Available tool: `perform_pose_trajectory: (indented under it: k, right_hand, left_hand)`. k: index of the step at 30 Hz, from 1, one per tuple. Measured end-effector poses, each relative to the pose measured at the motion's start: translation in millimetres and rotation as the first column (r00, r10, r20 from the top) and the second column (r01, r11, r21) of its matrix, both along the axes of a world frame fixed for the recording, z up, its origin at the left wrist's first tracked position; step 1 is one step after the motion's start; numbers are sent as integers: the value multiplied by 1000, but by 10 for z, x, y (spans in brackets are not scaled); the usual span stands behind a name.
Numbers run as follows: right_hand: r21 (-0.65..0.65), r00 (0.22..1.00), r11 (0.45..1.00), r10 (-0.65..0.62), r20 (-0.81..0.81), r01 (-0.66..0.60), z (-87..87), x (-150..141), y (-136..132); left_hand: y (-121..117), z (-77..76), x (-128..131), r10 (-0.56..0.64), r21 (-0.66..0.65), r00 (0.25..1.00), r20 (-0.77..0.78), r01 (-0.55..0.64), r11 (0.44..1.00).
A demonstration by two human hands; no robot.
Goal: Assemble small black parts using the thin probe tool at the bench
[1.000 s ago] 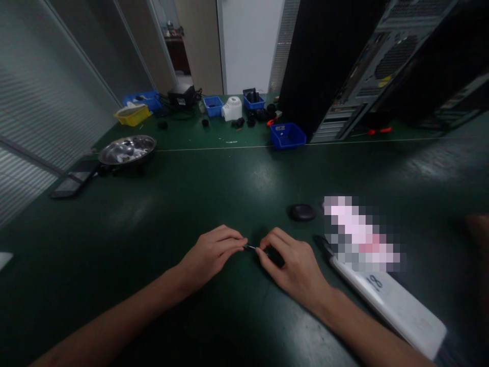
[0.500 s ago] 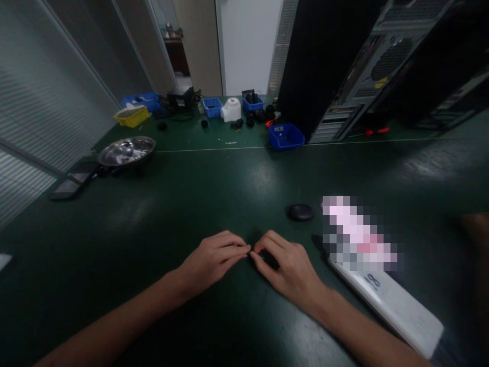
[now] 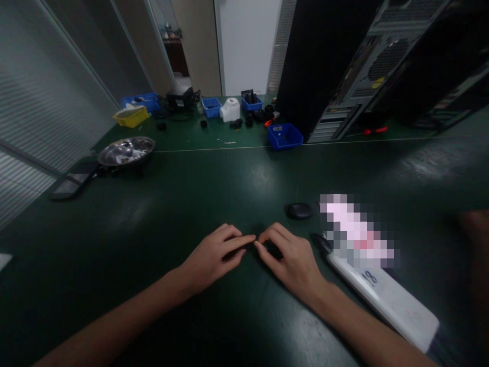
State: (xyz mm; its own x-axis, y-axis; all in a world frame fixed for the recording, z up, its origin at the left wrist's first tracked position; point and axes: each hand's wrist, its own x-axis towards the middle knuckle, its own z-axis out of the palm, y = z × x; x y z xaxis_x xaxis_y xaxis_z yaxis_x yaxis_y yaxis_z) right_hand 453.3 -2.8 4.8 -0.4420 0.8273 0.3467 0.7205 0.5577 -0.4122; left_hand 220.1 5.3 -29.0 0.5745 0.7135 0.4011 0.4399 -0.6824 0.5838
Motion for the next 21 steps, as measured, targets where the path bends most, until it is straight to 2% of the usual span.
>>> perform_pose_trajectory:
  k: [7,12,17,21]
  right_hand:
    - [72,969,993,-111,220,98,-20,3,17]
    - [108,942,980,-192,275,168,7,26,-21]
    - [131,921,968,-244,304,213,50,26,-32]
    - [131,922,968,-244,301,214,63,19,-30]
  left_hand:
    - [-13,63,64,22,8,987,-157,-21,1000]
    - [-6,163,-61,2,-19,991,-136,-4,1000]
    - [130,196,-98,-44,78,985,-168,58,995]
    - [317,196,11,-155,123,966,-206,183,975]
